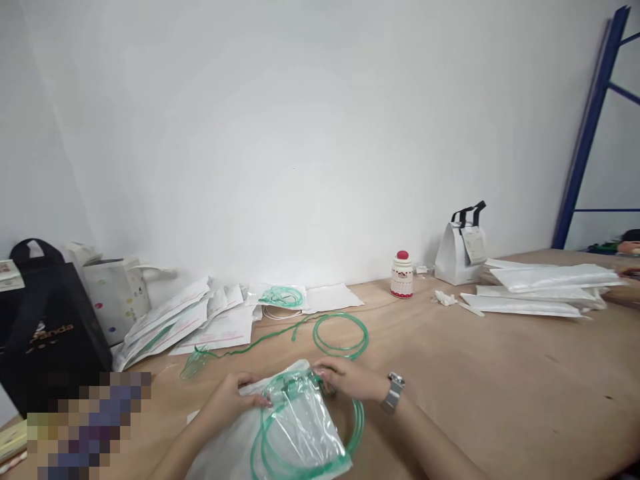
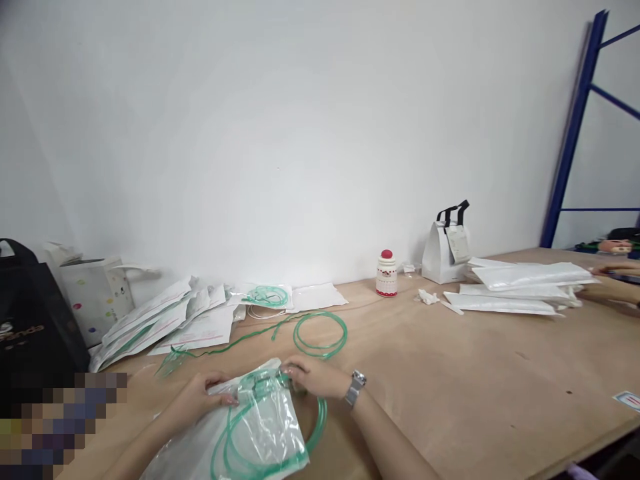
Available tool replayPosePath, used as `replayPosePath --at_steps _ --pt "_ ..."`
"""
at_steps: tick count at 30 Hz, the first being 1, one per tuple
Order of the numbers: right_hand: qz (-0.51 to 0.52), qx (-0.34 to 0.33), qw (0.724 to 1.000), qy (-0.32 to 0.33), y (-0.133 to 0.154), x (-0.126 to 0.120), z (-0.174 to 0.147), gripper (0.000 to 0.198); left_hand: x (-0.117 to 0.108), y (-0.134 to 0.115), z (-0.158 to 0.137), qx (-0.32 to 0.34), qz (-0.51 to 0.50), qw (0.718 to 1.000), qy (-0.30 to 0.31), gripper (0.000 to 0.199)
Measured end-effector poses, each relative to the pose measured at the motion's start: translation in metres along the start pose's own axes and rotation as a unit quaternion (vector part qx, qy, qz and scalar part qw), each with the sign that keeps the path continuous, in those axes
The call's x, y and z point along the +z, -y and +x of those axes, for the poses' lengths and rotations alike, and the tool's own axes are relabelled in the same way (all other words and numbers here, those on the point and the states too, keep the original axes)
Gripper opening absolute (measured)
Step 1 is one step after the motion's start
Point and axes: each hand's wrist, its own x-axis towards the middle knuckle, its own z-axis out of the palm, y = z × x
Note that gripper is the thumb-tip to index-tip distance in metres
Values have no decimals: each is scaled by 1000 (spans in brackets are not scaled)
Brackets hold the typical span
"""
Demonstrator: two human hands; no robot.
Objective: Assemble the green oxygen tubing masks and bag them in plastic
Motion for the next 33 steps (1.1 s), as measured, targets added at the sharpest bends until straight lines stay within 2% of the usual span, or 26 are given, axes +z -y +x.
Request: replayPosePath --at_steps 6,14,22,26,30,33 --pt "58 19 998 -1 -3 5 5 31 2 -1 0 7 3 1000 -9 23" --pt "78 5 997 -2 -5 12 7 24 4 1 4 17 -8 1000 10 23" --pt "136 15 990 -22 -7 14 11 20 8 -9 1 23 -30 998 45 26" --pt "180 44 983 -19 -10 25 15 17 10 -13 0 9 -46 997 69 29" --pt "237 92 967 -18 -11 31 21 33 10 -13 -3 -6 -58 992 107 36" --pt "278 126 952 -20 -10 24 20 37 7 -10 -6 -16 -58 990 128 41"
